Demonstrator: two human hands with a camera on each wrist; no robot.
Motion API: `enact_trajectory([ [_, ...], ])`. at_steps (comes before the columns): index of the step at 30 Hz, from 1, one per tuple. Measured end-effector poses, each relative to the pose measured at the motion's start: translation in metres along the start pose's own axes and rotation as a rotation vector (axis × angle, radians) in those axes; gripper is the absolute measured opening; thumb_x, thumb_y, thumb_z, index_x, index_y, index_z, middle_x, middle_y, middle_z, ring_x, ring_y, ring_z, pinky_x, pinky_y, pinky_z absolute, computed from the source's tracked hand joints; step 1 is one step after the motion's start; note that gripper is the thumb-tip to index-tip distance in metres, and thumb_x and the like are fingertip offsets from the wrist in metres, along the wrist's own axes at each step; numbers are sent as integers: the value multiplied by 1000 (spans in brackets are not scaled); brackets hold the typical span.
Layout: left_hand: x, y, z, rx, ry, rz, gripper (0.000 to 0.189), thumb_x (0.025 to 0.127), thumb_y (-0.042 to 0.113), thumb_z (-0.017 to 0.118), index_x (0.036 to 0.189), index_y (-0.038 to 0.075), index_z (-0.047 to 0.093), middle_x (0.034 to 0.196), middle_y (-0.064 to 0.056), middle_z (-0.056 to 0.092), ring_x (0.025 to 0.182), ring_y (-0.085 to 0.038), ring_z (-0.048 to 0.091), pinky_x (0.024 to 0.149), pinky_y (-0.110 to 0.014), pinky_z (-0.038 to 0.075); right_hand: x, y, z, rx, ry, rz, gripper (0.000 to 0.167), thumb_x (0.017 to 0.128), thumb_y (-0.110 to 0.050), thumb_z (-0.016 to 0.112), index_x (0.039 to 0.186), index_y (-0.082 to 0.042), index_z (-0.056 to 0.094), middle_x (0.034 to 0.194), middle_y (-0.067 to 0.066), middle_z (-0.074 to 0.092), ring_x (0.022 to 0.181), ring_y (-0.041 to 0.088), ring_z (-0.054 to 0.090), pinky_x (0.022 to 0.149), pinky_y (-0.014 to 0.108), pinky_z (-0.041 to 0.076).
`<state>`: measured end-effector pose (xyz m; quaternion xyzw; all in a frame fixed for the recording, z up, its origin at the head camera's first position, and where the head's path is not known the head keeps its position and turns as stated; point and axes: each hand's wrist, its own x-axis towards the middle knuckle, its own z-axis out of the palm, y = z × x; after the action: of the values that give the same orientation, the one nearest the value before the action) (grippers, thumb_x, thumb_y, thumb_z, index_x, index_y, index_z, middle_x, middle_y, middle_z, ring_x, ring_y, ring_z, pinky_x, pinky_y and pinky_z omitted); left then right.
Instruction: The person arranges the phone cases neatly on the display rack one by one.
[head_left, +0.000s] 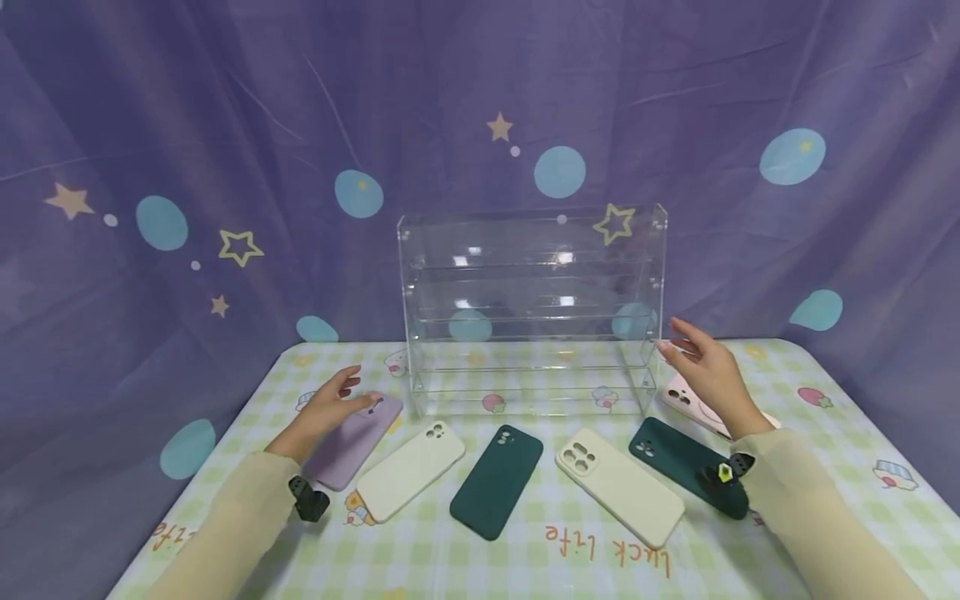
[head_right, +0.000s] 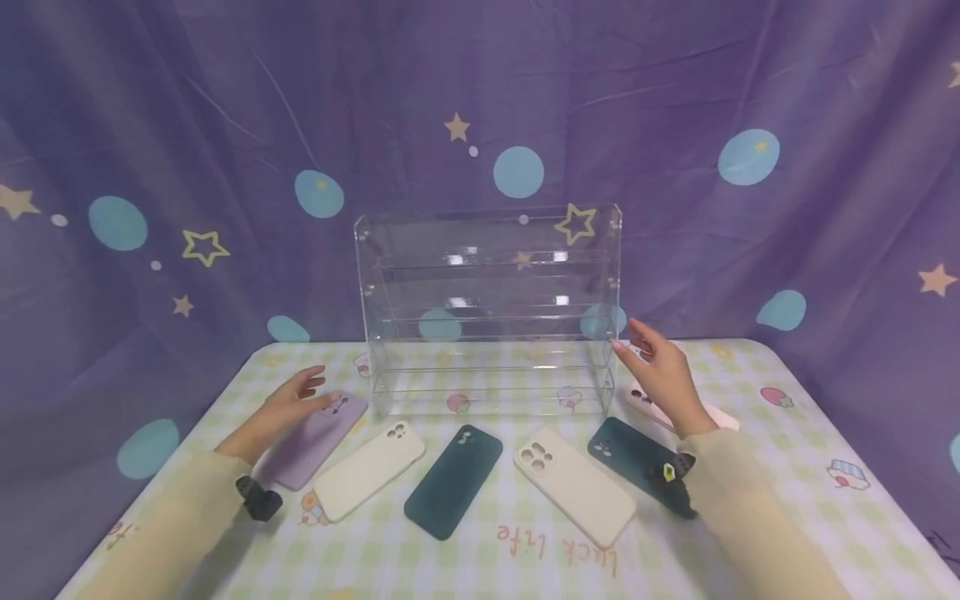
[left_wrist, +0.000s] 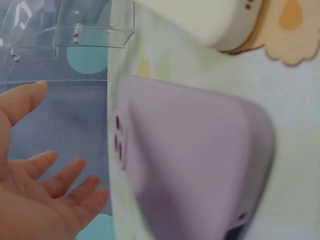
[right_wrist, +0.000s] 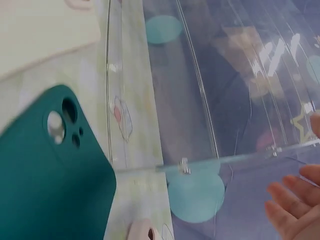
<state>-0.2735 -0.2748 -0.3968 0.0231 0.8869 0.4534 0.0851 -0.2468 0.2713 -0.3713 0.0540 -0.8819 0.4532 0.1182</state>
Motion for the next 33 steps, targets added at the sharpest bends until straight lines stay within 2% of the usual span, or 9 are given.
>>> enact_trajectory([
  [6,4,-12,5,-184,81,-8,70,91,16,61,147,-1,23,145,-27,33,130,-39,34,103,-45,35,5,-1,12,14,120,55,61,93,-42,56,137,-2,46,134,21,52,118,38,53,92,49,46],
  [10,4,-16,8,-222,121,2,64,91,13,60,145,-2,27,142,-27,37,128,-37,39,97,-34,39,7,0,19,23,187,65,49,93,-36,59,126,-1,58,122,18,62,104,24,62,79,20,51],
  [13,4,-19,11,-249,120,-3,63,91,10,59,144,-3,28,142,-28,37,129,-38,38,101,-36,36,8,0,22,24,218,61,44,93,-32,60,122,2,60,116,19,64,90,3,60,69,5,43],
  [16,4,-22,14,-286,122,-13,63,89,5,59,143,-5,28,142,-30,35,130,-40,36,107,-42,30,8,-1,23,27,227,59,42,93,-28,60,120,4,61,113,21,65,80,-11,51,66,3,42],
  [18,4,-24,17,-288,134,-24,65,87,2,62,142,-7,29,142,-30,35,130,-40,35,109,-44,28,9,-2,24,20,224,61,41,93,-26,60,120,5,61,113,21,65,77,-15,49,66,3,42],
  [23,8,-26,20,-178,163,-67,71,81,3,68,141,-6,32,143,-28,36,129,-39,35,108,-46,27,10,-1,23,11,238,72,37,92,-21,63,117,6,62,110,22,66,75,-15,49,64,3,42],
  [27,11,-30,20,-117,149,-94,74,80,6,69,143,-5,31,146,-25,33,132,-39,32,110,-47,25,11,-1,24,25,242,85,37,91,-21,63,117,6,63,107,22,67,71,-11,54,62,5,44],
  [30,12,-34,19,-80,123,-95,76,80,8,70,142,-8,30,146,-27,33,133,-40,31,110,-48,24,10,-2,26,18,242,99,36,92,-20,62,117,6,63,106,23,67,71,1,63,60,7,45],
  [33,13,-36,21,-38,120,-81,75,79,8,72,140,-10,32,141,-30,37,130,-41,36,108,-50,27,9,-3,28,23,256,114,34,92,-17,62,116,7,63,105,23,67,76,17,68,58,8,46],
])
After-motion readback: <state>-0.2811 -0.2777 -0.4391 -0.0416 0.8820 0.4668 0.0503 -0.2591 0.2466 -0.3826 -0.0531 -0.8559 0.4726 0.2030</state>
